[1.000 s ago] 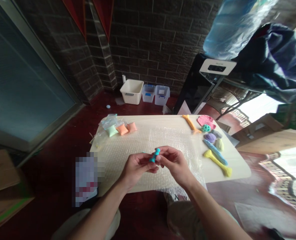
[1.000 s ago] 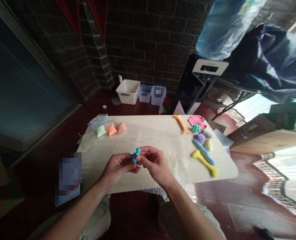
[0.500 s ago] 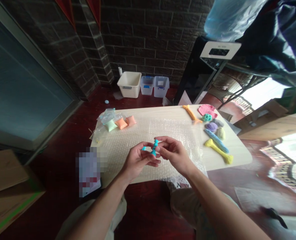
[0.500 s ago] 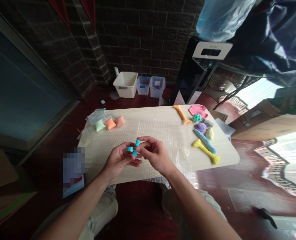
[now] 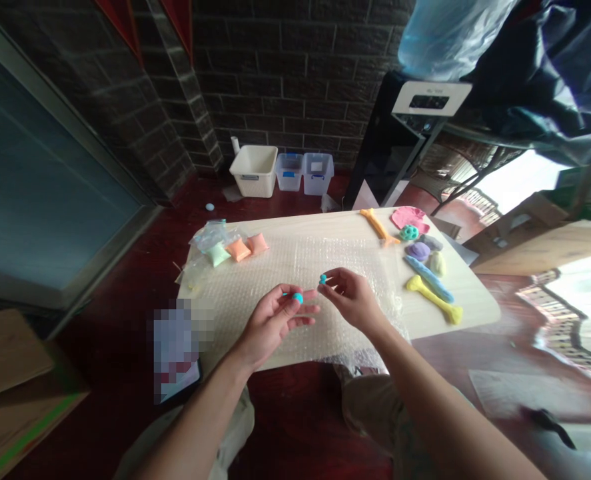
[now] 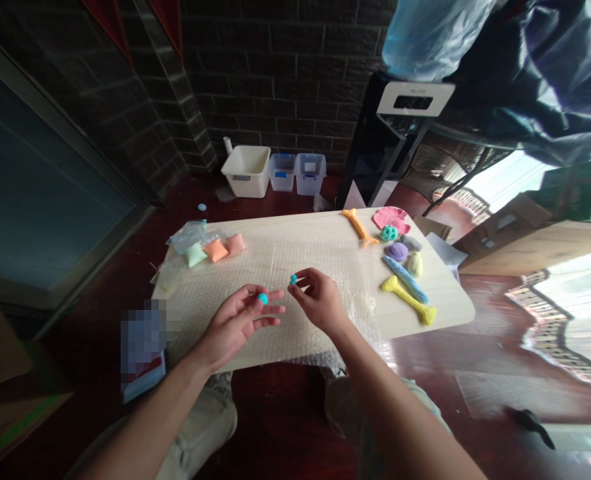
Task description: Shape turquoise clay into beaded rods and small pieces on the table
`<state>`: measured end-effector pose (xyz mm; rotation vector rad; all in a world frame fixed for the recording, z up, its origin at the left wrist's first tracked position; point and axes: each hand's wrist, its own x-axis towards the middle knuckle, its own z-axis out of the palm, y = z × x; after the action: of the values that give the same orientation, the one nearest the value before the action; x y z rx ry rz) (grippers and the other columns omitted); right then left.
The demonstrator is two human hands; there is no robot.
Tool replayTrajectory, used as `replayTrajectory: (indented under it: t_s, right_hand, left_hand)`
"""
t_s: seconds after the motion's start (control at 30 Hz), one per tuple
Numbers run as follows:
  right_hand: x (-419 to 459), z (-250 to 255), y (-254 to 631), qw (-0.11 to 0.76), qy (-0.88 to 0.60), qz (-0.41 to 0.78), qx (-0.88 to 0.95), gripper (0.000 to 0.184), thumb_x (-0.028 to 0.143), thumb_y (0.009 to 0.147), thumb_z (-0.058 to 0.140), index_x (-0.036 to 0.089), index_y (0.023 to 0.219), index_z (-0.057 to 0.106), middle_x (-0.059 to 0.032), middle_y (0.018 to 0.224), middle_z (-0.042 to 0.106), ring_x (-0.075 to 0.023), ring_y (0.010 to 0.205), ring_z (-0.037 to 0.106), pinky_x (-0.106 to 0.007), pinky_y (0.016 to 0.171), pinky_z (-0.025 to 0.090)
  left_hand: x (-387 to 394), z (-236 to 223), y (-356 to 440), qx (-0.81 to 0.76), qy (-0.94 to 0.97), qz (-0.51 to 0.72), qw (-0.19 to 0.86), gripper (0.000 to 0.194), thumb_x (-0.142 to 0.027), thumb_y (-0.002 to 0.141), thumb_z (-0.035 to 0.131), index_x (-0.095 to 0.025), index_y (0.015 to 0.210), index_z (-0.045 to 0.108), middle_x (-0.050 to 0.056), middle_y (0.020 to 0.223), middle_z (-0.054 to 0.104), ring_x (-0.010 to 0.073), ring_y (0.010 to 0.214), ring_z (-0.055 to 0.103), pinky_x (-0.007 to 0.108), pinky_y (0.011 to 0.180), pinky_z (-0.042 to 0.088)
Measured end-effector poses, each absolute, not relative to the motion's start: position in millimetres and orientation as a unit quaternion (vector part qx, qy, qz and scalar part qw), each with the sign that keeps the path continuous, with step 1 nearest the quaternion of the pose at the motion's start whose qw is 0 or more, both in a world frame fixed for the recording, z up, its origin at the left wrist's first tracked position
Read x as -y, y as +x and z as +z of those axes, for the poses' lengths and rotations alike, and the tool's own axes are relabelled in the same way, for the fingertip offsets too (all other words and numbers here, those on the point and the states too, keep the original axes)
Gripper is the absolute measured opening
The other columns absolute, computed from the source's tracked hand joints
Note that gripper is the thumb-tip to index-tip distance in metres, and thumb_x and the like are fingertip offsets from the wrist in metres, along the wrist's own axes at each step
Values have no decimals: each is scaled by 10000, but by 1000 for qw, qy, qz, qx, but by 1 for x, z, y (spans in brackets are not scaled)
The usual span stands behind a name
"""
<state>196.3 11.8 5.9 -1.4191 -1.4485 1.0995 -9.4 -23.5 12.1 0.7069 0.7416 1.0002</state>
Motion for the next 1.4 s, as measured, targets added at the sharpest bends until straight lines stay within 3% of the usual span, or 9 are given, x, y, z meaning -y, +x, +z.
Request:
replayTrajectory:
  t_s: [0.1,0.23,0.37,0.5,0.67,0.8,1.0,1.17,1.4]
  right_hand:
    - [-11,-1,199,300,-595,340,664,154,260,861,709,184,992,734,-48,814,777,-146,590,645,-293,602,486]
    - [-7,-7,192,227,-592,244,734,218,138,855,662,190,1039,766,-65,888,786,-192,709,700,-315,697,511]
    - [-9,-10,189,192,-594,217,750,207,139,847,683,166,1021,791,-108,933,768,-242,816,713,-337,727,510]
    - [-11,-3,195,240,-599,228,729,278,286,917,688,155,1146,772,-110,943,777,-202,698,684,-343,685,511]
    - [-1,17,193,382,-563,314,662,291,409,965,672,171,1100,773,-72,831,768,-167,614,662,-311,588,514]
    - [11,27,180,420,-459,378,685,235,344,947,730,213,1136,776,-76,928,771,-184,748,709,-297,609,559]
    - [16,28,173,464,-384,312,735,169,202,942,735,233,1089,811,-56,877,754,-167,742,712,-297,666,578]
    - [18,29,174,457,-369,295,753,200,176,936,749,232,1120,805,-54,889,758,-165,766,728,-290,692,581]
    - [17,31,176,431,-357,310,769,154,155,946,718,213,1064,797,-43,884,778,-149,747,731,-275,699,577]
  left_hand:
    - [21,10,-12,-346,313,486,739,256,-335,878,835,-171,1032,713,98,1177,719,216,1020,711,359,878,587]
    - [18,6,-15,-348,295,506,732,239,-343,874,834,-160,1007,756,29,923,663,147,856,651,305,809,582]
    - [15,5,-16,-360,265,506,737,212,-316,872,827,-146,977,753,35,892,694,136,796,656,286,778,575]
    - [10,5,-22,-391,228,525,721,220,-213,801,855,-143,980,749,68,939,768,144,810,702,270,803,570]
    - [10,3,-25,-393,248,518,718,266,-248,815,862,-144,1042,769,105,979,805,171,842,742,305,838,577]
    - [13,1,-19,-374,282,501,728,238,-295,795,902,-154,952,791,77,944,805,172,841,745,312,830,580]
    - [15,1,-15,-364,303,488,733,275,-308,723,958,-150,895,813,87,885,821,166,783,745,298,785,582]
    - [16,4,-16,-372,315,485,726,299,-331,723,956,-152,921,821,93,873,823,171,718,739,332,765,594]
    - [16,2,-20,-378,364,478,704,224,-327,772,922,-177,911,833,52,798,804,138,653,710,267,680,562]
